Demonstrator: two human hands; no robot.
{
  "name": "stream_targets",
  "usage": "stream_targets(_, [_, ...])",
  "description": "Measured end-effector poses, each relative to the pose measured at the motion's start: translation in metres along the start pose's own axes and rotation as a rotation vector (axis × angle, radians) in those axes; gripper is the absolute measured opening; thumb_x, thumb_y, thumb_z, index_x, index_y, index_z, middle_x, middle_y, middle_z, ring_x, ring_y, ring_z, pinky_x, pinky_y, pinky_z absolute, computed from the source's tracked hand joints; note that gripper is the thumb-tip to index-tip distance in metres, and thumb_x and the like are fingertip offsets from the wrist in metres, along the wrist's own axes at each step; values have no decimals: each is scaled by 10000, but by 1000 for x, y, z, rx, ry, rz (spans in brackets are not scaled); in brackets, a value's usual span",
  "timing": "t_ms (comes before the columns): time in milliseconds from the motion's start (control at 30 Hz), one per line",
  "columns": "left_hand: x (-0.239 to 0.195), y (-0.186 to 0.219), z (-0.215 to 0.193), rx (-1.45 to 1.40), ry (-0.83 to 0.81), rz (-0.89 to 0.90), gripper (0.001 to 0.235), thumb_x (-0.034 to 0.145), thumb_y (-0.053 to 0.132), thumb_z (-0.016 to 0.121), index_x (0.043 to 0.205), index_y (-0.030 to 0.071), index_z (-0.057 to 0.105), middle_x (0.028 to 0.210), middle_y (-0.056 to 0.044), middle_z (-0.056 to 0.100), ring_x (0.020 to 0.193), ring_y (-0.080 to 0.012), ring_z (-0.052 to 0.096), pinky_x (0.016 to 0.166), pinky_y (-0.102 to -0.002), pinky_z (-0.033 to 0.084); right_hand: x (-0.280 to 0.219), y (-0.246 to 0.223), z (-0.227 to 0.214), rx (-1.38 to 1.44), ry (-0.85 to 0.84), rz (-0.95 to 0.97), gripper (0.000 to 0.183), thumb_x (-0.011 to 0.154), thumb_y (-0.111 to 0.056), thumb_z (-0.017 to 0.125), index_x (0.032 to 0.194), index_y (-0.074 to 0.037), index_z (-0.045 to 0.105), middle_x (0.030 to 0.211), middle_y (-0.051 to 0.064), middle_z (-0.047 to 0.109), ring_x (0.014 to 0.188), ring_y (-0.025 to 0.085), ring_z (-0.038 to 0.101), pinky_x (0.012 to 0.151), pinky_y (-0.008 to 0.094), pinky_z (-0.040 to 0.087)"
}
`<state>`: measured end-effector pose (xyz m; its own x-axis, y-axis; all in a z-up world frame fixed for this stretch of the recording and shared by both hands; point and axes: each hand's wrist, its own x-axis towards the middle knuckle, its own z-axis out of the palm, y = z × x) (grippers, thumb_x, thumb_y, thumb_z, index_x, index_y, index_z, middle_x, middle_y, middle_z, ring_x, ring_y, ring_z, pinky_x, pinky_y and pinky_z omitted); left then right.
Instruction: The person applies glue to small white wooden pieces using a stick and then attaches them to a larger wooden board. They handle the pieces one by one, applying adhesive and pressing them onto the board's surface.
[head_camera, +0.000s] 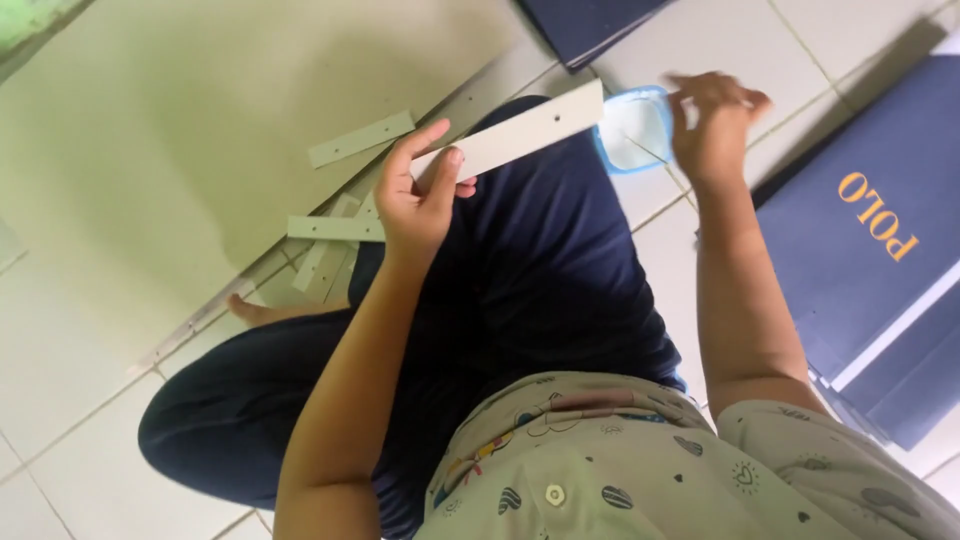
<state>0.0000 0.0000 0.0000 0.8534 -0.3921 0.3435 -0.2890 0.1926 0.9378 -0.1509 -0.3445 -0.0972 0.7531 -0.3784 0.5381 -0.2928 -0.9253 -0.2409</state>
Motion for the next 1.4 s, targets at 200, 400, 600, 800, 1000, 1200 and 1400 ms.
stream_targets(200, [-1,-22,58,-177,162,-109,198,998,54,642,1150,-65,688,857,-207,688,637,-231,749,527,-294,697,-84,136,71,104,-297,1141,587,1195,-572,433,1648,-326,152,1663,79,327,1557,277,310,1084,796,261])
stream_targets(400, [3,-59,100,-254,261,-336,199,983,49,592,1141,-18,693,955,-169,623,705,-233,725,618,-324,715,-97,139,124,599,-17,1153,581,1139,-517,417,1436,-28,515,1324,247,668,1256,432,639,1048,576,479])
stream_targets(600, [20,-62,111,-169,123,-414,193,974,35,572,1105,-10,706,927,-159,607,678,-280,751,595,-357,728,-81,112,132,610,-67,1228,416,1106,-485,440,1307,-187,650,1200,94,749,1097,290,752,887,457,583])
stream_targets(800, [8,-84,87,-117,67,-284,195,999,56,567,1114,10,719,981,-153,625,743,-281,765,601,-337,723,-104,79,126,292,81,1057,365,1071,-330,685,1263,-81,497,1188,166,567,1083,329,660,910,460,577])
stream_targets(1000, [3,-81,80,-122,28,-284,196,994,53,559,1104,-17,705,992,-159,641,725,-266,758,590,-331,713,-80,3,65,198,19,693,344,984,-65,762,1205,3,508,919,168,505,785,381,633,713,472,547])
stream_targets(1200, [0,-82,81,-84,28,-252,190,995,43,550,1085,-24,703,994,-163,668,708,-234,746,577,-307,699,-97,20,77,252,-48,571,127,907,11,826,997,27,738,805,104,616,640,214,659,545,289,551])
stream_targets(1400, [-3,-85,81,-54,80,-224,181,993,21,545,1076,-40,694,990,-192,692,682,-259,753,567,-322,694,-75,10,77,490,77,465,150,901,128,798,1042,83,777,868,205,651,692,299,717,606,340,622])
